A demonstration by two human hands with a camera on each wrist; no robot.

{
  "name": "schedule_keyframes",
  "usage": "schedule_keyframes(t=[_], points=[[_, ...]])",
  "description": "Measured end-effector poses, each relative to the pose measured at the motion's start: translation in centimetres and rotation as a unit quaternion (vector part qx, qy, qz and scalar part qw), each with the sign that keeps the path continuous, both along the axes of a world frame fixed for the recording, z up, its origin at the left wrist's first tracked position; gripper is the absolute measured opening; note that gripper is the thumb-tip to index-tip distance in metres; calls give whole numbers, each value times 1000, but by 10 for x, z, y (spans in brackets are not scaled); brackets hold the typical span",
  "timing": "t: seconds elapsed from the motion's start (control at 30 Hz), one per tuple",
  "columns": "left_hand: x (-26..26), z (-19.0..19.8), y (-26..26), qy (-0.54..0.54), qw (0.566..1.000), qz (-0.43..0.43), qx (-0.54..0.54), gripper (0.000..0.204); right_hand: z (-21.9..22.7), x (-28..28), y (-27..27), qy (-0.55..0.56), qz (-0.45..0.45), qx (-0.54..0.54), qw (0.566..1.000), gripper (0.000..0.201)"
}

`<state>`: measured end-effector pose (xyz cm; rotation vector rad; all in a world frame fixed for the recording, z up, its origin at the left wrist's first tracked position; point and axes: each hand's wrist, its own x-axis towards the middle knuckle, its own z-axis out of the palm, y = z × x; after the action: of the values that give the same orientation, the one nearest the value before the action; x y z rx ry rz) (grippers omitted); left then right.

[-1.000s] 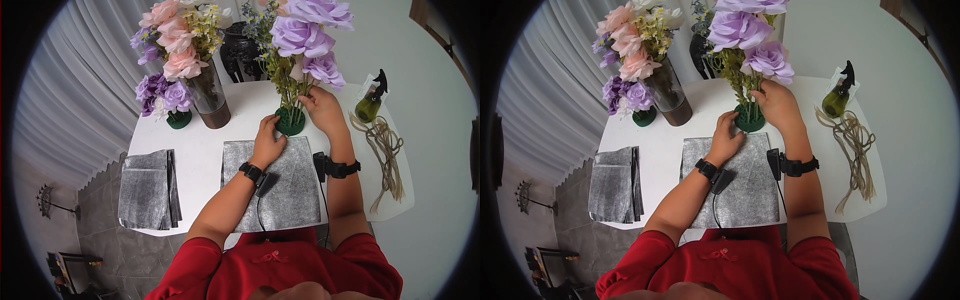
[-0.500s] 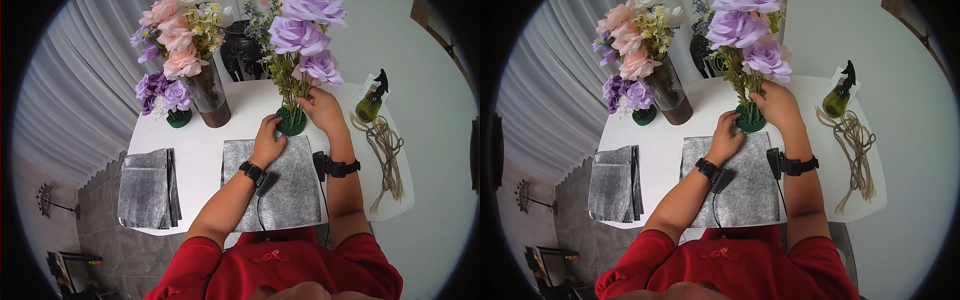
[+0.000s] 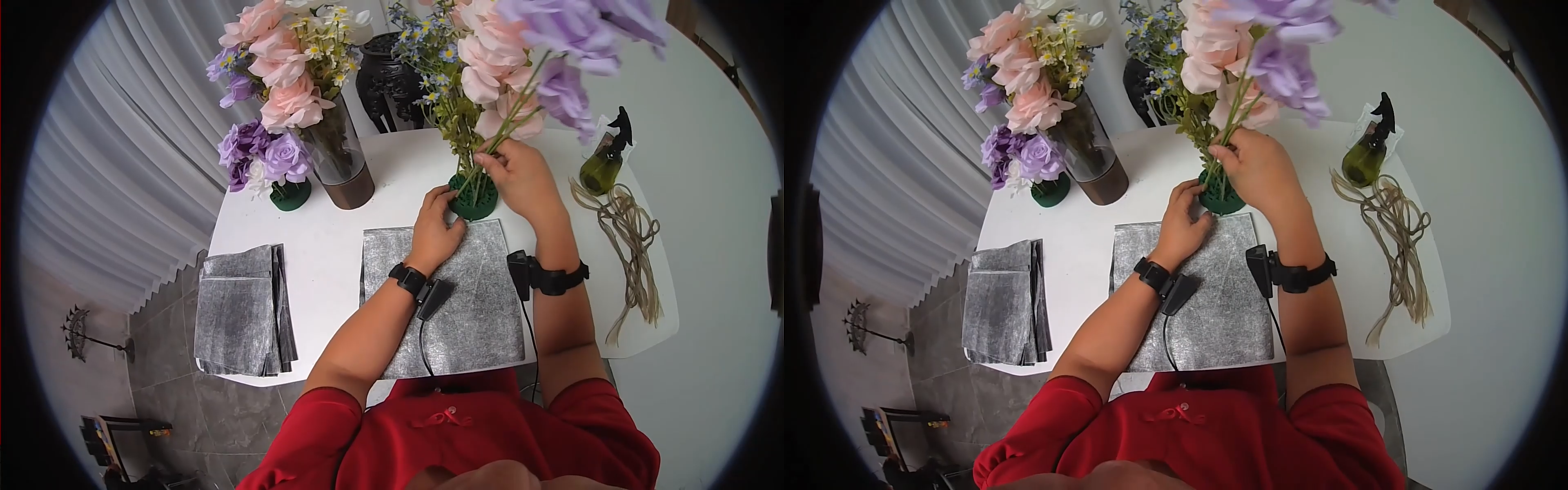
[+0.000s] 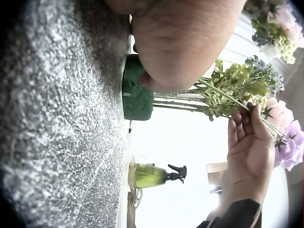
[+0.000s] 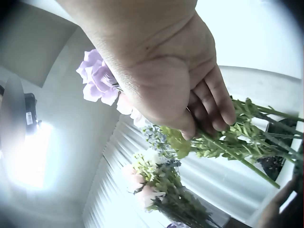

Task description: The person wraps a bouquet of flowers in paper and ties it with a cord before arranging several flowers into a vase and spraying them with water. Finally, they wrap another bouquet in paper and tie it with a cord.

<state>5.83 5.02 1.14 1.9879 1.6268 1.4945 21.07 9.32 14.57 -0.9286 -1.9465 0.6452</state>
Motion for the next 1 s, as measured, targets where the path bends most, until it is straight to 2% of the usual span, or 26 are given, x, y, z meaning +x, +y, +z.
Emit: schedule_keyframes(t=[0.07,0.1,0.17,0.4,0.5,0.57,0.7,0.77,1.0], points=[[0,2,-2,-21,999,-1,-24,47,-3,-5,1,-76,-39,-2,996,20],[0,1,-2,-21,999,0,-23,47,-5,-6,2,-76,-38,-1,996,20],[-1,0,-1,-11,1000,0,-12,47,-8,-8,4,-148,-66,47,986,21],[0,0,0,-26,999,-7,-24,47,-18,-11,10,-122,-65,22,990,23],[-1,-1,0,-18,1000,-4,-12,47,-26,-13,14,-159,-51,48,985,24],[-1,0,0,-21,1000,-7,-16,47,-28,-15,14,-164,-56,5,985,24],[-1,0,-1,-44,998,-18,-42,47,-21,-13,10,-157,-55,33,986,23],[-1,-1,0,-38,999,-15,-37,47,-15,-12,7,-85,-78,45,992,22],[-1,-2,0,-29,999,-6,-14,46,-20,-11,12,-144,-89,37,985,21]])
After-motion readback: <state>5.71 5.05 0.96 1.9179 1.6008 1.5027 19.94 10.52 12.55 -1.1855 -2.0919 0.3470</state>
